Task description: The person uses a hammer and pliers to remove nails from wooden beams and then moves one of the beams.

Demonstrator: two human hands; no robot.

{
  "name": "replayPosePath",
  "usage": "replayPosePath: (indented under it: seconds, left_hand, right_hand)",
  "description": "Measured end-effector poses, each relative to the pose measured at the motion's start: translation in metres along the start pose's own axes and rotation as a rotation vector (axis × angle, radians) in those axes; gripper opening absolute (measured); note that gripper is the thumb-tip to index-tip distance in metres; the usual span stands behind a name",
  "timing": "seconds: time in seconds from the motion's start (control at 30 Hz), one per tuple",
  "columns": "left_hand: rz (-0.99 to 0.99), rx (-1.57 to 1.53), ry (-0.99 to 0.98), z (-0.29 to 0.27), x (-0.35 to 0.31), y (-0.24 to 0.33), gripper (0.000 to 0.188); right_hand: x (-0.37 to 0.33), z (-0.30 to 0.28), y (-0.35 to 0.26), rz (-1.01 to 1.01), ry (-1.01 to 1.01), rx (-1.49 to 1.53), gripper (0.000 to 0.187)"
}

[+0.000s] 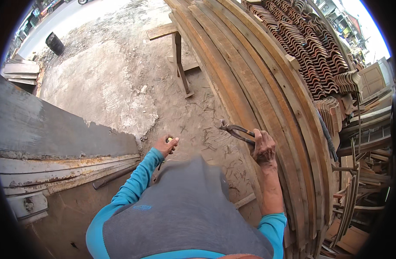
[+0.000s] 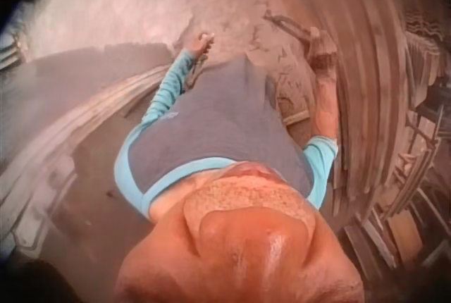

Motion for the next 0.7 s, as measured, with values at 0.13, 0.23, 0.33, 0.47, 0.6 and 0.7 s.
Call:
replayPosePath:
  seconds: [0.13,0.23,0.33,0.47,0.6,0.7]
  left_hand:
    - [0.003,-0.092,0.092,-0.024,-0.009,-0.017,0.043]
    - [-0.035,-0.067,0.134,-0.027,-0.012,-0.029,0.044]
    - [-0.051,-0.004,0.113,-0.021,0.001,-0.021,0.046]
    - [-0.043,0.045,0.077,-0.008,0.034,0.011,0.046]
    - [-0.067,0.094,0.026,0.002,0.080,0.051,0.048]
    - [-0.037,0.254,-0.053,0.015,0.120,0.094,0.047]
  right_hand:
    - [0.001,0.036,0.097,0.492,-0.243,-0.285,0.037]
    - [0.019,0.037,0.069,0.259,-0.174,-0.143,0.037]
    - [0.045,0.034,0.047,0.098,-0.230,-0.055,0.035]
    - [0.051,0.043,0.113,0.509,-0.340,-0.284,0.039]
    - [0.074,0.025,0.093,0.349,-0.244,-0.171,0.041]
    - [0.087,0.029,0.093,0.255,-0.254,-0.105,0.040]
Point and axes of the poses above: each hand's wrist, its own x-axis towards the middle knuckle, its own z-axis out of the palm, y = z × x, the point moved 10 cm from there along x, towards the middle knuckle, and after that the axes turned 1 degree about z, right-handed, at the moved point
